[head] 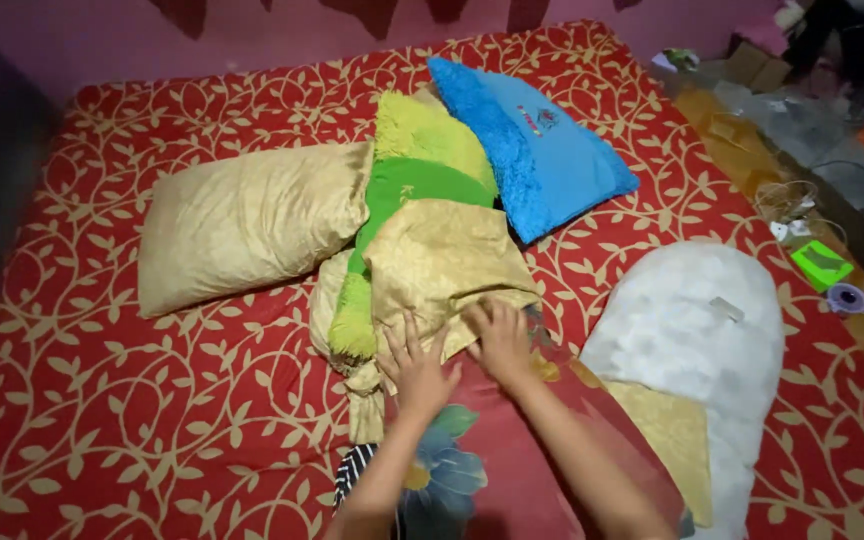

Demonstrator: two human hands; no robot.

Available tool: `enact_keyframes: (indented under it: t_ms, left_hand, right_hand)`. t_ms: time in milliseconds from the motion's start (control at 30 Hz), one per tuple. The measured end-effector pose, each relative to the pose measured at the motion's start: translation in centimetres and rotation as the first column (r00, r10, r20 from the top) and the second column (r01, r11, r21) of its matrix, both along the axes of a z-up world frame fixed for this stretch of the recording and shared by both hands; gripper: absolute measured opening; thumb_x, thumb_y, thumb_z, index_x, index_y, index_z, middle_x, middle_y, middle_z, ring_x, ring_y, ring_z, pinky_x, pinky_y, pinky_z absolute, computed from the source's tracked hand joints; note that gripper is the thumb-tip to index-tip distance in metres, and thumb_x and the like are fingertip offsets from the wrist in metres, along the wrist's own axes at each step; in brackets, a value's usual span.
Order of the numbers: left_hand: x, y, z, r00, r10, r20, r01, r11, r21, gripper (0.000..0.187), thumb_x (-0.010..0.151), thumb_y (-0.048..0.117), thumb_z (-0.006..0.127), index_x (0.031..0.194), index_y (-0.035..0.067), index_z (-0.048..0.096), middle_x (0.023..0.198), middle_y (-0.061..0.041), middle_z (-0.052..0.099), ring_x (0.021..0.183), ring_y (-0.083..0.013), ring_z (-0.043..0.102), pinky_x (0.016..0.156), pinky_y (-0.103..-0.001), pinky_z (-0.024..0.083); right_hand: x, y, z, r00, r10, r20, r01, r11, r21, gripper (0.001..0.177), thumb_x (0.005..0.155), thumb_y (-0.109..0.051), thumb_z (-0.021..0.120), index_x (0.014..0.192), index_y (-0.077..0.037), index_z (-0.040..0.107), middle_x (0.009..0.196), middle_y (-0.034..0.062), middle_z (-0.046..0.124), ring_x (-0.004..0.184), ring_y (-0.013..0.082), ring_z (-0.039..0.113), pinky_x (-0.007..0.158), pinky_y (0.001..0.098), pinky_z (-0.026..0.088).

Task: The person sits on a bed and inserts white pillow filling into a gold pillowcase. They push the filling in, adjust the fabric, and zip the case closed, then smooth the finished pillow.

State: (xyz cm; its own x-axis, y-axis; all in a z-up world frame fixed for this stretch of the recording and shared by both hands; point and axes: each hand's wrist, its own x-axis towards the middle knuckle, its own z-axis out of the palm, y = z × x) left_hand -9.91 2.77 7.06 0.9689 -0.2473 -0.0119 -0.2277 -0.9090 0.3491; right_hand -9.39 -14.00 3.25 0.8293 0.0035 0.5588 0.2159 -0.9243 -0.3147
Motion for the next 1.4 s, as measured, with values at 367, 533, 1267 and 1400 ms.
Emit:
enact_keyframes:
  t_ms: [367,533,1267,1400]
  left_hand:
    - [1.7,1.0,-12.5,0.895,0.079,0.439,0.017,0.977,-0.211,0.058,0.069,0.027,0.083,0.124,0.023,0.066,0.159,-0.018,0.030,0.148,-0.0470,0.021,0.119,-0.066,0.020]
    - [2.7,1.6,-15.2,0.882,0.155,0.445,0.026,0.927,-0.374,0.082,0.066,0.019,0.089,0.136,0.013,0.046,0.160,-0.023,0.031,0.148,-0.0482,0.027,0.120,-0.060,0.028]
    - [-0.4,3.5,-17.7,0.925,0.052,-0.376,-0.241,0.847,-0.474,0.069,0.096,0.023,0.045,0.160,0.008,0.022,0.148,-0.029,0.048,0.130,-0.0460,0.052,0.104,-0.048,0.045]
    - [-0.9,3.3,-18.2,0.970,0.081,-0.228,-0.172,0.893,-0.416,0.063,0.099,0.030,0.044,0.155,0.010,0.025,0.150,-0.031,0.045,0.131,-0.0507,0.045,0.103,-0.051,0.041]
  right_hand:
    - [3.2,-16.1,-15.0,0.686,-0.303,-0.662,0.548,0.813,0.195,0.043,0.108,-0.043,0.049,0.113,-0.008,0.072,0.112,0.0278,0.070,0.109,0.0472,0.064,0.096,0.0547,0.049]
    - [1.9,-15.5,-17.3,0.752,-0.348,-0.559,0.573,0.766,0.293,0.044,0.101,-0.040,0.050,0.100,-0.003,0.073,0.100,0.0291,0.070,0.098,0.0487,0.065,0.089,0.0559,0.050]
    - [-14.1,-16.9,-7.9,0.514,-0.699,-0.498,0.850,0.494,0.184,0.036,0.097,-0.040,0.064,0.091,-0.008,0.080,0.090,0.0203,0.075,0.085,0.0399,0.070,0.079,0.0503,0.055]
    - [-11.6,-16.3,-8.0,0.594,-0.654,-0.469,0.797,0.556,0.234,0.028,0.089,-0.032,0.066,0.104,-0.012,0.079,0.096,0.0211,0.075,0.091,0.0405,0.070,0.080,0.0500,0.054]
